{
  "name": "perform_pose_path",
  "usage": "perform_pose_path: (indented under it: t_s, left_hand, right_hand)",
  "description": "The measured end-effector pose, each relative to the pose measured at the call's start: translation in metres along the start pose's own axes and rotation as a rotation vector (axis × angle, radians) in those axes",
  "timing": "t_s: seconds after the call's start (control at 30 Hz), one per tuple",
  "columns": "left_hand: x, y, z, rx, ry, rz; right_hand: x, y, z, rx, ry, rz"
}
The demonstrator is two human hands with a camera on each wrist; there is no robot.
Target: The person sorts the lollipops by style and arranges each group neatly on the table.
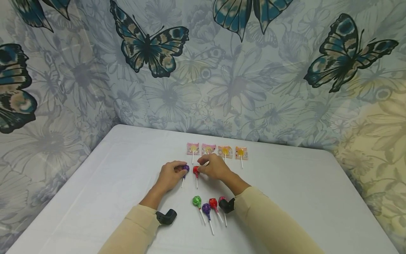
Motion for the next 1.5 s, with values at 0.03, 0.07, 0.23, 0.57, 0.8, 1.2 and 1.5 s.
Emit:
perform_pose_path:
  t_s: [0.03, 0.07, 0.23, 0.57, 0.8, 1.2, 1.5]
  left_hand:
    - [0.0, 0.0, 0.0, -0.001, 0.0, 0.001]
    - [0.0, 0.0, 0.0, -0.001, 0.0, -0.001]
    - [0.001, 0.001, 0.0, 0.0, -0.003, 0.004]
    - [-0.002, -0.001, 0.001, -0.012, -0.001, 0.006]
    - [-0.003, -0.001, 0.001, 0.003, 0.003, 0.008]
    - [0.0, 0.0, 0.0, 0.006, -0.002, 0.016]
    - [0.001, 0.0, -0.001, -0.01, -0.011, 0.026]
  right_hand:
    - [0.001, -0.002, 0.002, -0.005, 0.003, 0.003]
    - [0.003, -0.004, 0.005, -0.007, 0.006, 0.007]
    - [0.015, -0.018, 0.017, -0.027, 0.02, 0.04]
    - [0.051, -0.046, 0.047, -0.106, 0.118, 0.165]
    - [0.077, -0.056, 0.062, -0.136, 0.185, 0.222]
    - [0.115, -0.062, 0.071, -0.116, 0.235, 0.34]
    - [0.134, -0.057, 0.073, -0.126, 0.271, 0.346]
Point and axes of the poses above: each hand's wrist, its own x-axis away from the middle knuckle, its own z-axis out of the back of the hand, y = z × x, the point moved 5 cm from there along -x, towards the middle knuckle, and after that the axes turned 15 degrees about -x, right-handed, at the moved point
